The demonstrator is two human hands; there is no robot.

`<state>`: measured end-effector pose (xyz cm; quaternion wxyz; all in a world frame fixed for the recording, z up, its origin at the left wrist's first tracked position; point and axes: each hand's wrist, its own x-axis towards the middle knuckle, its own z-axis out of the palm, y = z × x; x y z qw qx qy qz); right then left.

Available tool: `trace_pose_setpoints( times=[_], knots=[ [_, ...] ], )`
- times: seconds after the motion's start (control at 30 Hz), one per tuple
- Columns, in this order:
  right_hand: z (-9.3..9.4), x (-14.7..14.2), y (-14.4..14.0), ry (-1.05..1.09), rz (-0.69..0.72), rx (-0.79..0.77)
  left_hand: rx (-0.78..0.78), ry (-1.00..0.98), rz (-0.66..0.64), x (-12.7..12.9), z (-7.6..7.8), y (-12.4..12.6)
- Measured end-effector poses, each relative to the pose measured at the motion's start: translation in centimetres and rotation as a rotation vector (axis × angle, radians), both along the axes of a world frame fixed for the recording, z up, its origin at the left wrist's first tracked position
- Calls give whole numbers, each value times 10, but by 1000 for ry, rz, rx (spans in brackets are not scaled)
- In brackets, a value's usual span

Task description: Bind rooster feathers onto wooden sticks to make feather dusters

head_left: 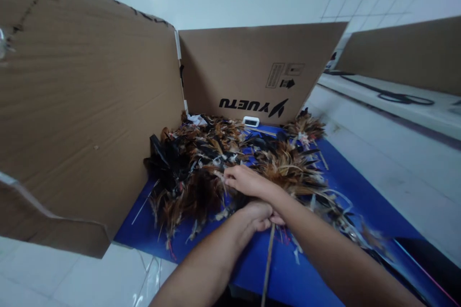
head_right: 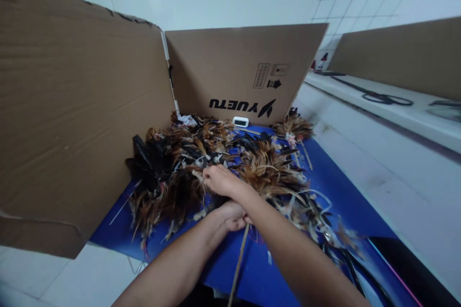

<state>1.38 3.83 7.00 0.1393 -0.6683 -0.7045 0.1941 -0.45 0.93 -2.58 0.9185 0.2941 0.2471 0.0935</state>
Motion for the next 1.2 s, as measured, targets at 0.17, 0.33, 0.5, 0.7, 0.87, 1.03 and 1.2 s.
trace_pose_setpoints(
  times=[0.17,0.33,0.5,0.7,0.87,1.03,1.2],
  knots=[
    [13,19,1,247,-41,29,31,-156,-130,-7,21,0],
    [31,31,-16,774,-168,96,3,-197,-171,-11,22,2],
    [54,54,-63,1137,-246,63,30,-168,-158,-8,16,1],
    [63,88,-124,548,-309,120,26,-148,-176,-8,15,-1],
    [52,91,-140,246,-149,25,88,-121,-183,-7,14,-5],
    [44,86,-131,45,-9,-7,146,-108,-157,-8,16,-6],
    [34,94,-118,-110,3,-20,69,-68,-182,-7,17,-5]
  ],
)
